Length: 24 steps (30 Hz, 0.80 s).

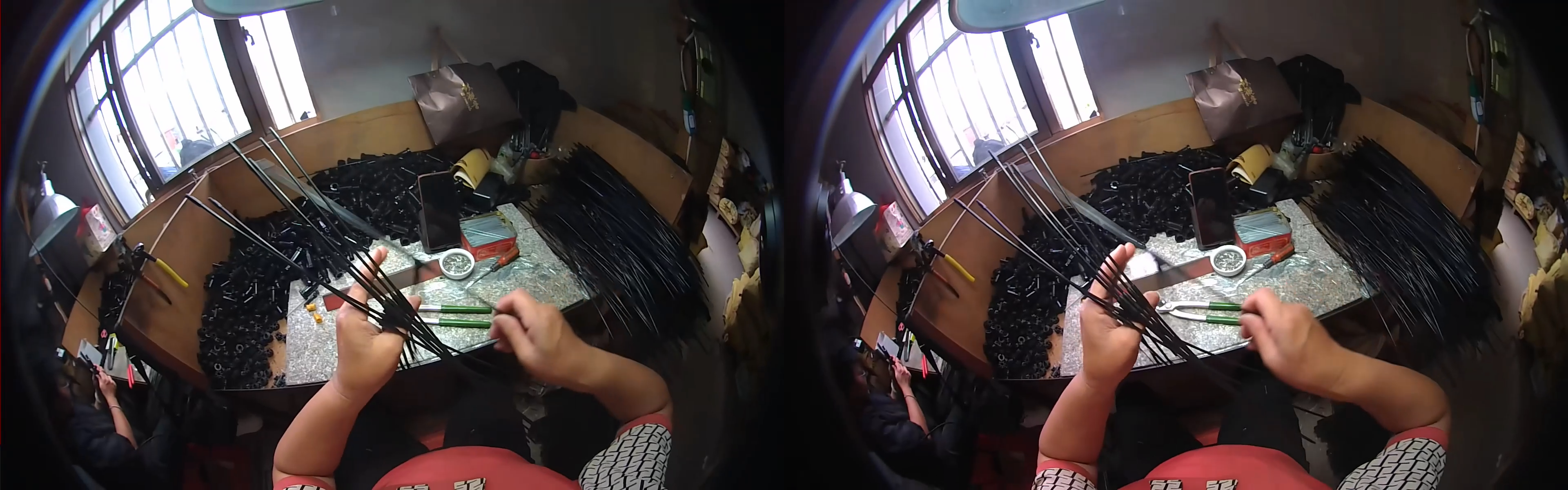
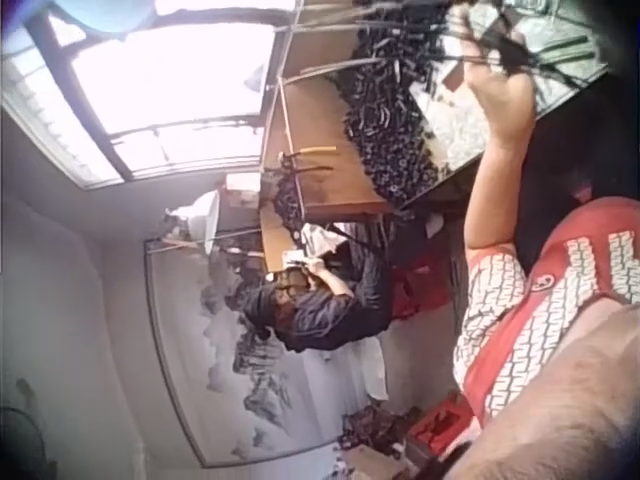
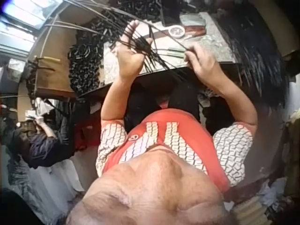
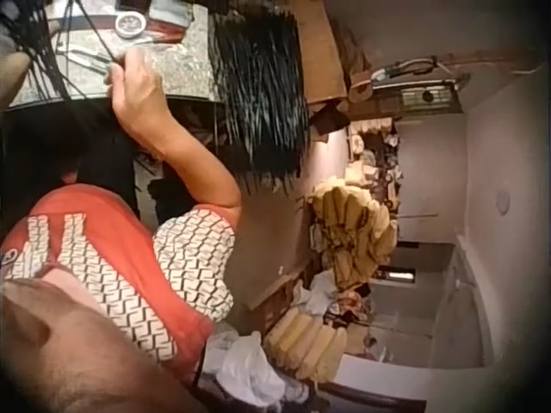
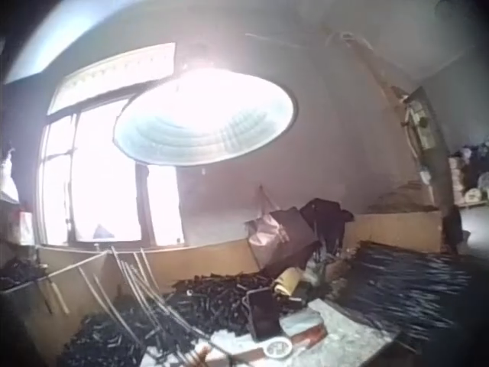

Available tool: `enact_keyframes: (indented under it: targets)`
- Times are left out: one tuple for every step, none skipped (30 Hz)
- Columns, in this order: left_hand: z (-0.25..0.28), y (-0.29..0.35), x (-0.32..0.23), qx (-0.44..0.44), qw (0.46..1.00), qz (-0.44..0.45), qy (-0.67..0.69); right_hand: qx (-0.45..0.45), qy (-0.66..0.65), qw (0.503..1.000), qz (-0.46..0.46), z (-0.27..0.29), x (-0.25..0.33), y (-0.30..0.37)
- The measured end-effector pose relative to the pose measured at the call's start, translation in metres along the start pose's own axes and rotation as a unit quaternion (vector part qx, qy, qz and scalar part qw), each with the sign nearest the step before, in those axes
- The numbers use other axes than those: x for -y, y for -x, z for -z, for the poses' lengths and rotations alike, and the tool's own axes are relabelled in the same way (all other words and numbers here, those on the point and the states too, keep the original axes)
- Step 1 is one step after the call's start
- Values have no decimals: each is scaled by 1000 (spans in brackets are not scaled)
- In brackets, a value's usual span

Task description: Assembling, sorting, and measuring thin black cables or components at a manual assembly station.

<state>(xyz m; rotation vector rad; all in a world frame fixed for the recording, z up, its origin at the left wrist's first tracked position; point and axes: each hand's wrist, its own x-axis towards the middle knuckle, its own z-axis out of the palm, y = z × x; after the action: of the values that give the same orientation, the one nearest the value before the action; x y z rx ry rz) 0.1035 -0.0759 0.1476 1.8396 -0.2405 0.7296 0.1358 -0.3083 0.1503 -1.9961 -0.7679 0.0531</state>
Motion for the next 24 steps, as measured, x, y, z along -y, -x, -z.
enact_keyframes:
  targets:
    - [0, 0, 4, 4, 1000, -29, -6, 15, -8, 999, 29, -8, 6, -3]
    - [1, 1, 5, 8, 998, -58, -12, 30, -16, 998, 58, -16, 10, -5]
    - [2, 3, -6, 23, 999, -7, 24, 62, -34, 996, 46, -23, 9, -10]
    - [7, 5, -3, 17, 1000, -9, 19, 66, -36, 996, 54, -29, 7, -13]
    - [12, 7, 4, 28, 999, 7, 46, 90, -105, 990, 27, -35, 6, -15]
    - [17, 7, 8, 39, 996, 25, 75, 114, -173, 978, -2, -40, 4, -18]
    - [21, 5, 6, 28, 998, 27, 48, 158, -152, 976, -7, -42, 0, -21]
    - [25, 3, 7, 23, 998, 26, 46, 204, -224, 953, -6, -50, -11, -21]
    - [30, 0, 10, 12, 999, 22, 48, 235, -251, 937, -58, -50, -6, -19]
    - [34, -3, 13, 3, 999, 18, 50, 265, -276, 917, -110, -48, 1, -16]
    - [37, -6, 16, -6, 997, 35, 64, 295, -262, 910, -125, -47, 2, -15]
    - [42, -8, 19, -9, 997, 36, 62, 319, -212, 916, -117, -43, 7, -16]
    - [47, -10, 23, 1, 995, 56, 76, 314, -224, 915, -119, -41, 9, -16]
    - [51, -12, 26, 12, 993, 77, 91, 308, -235, 914, -123, -41, 10, -16]
    - [53, -15, 27, 27, 994, 66, 88, 308, -235, 914, -122, -39, 12, -17]
    - [53, -17, 26, 28, 994, 66, 88, 306, -229, 915, -132, -38, 14, -19]
    - [52, -17, 25, 37, 994, 70, 81, 303, -223, 915, -142, -37, 16, -21]
    - [50, -20, 25, 47, 993, 73, 75, 301, -221, 917, -142, -36, 16, -21]
    - [51, -25, 28, 53, 995, 65, 48, 293, -228, 917, -149, -36, 16, -21]
    - [53, -33, 33, 54, 995, 63, 50, 283, -236, 916, -155, -37, 15, -21]
    - [56, -43, 40, 77, 993, 53, 67, 284, -252, 913, -149, -39, 12, -24]
    - [58, -54, 43, 102, 990, 42, 86, 284, -250, 913, -149, -42, 8, -25]
    - [59, -69, 42, 94, 993, 29, 61, 264, -251, 921, -140, -46, 3, -25]
    - [65, -84, 51, 85, 996, -40, 2, 245, -252, 927, -128, -49, 1, -28]
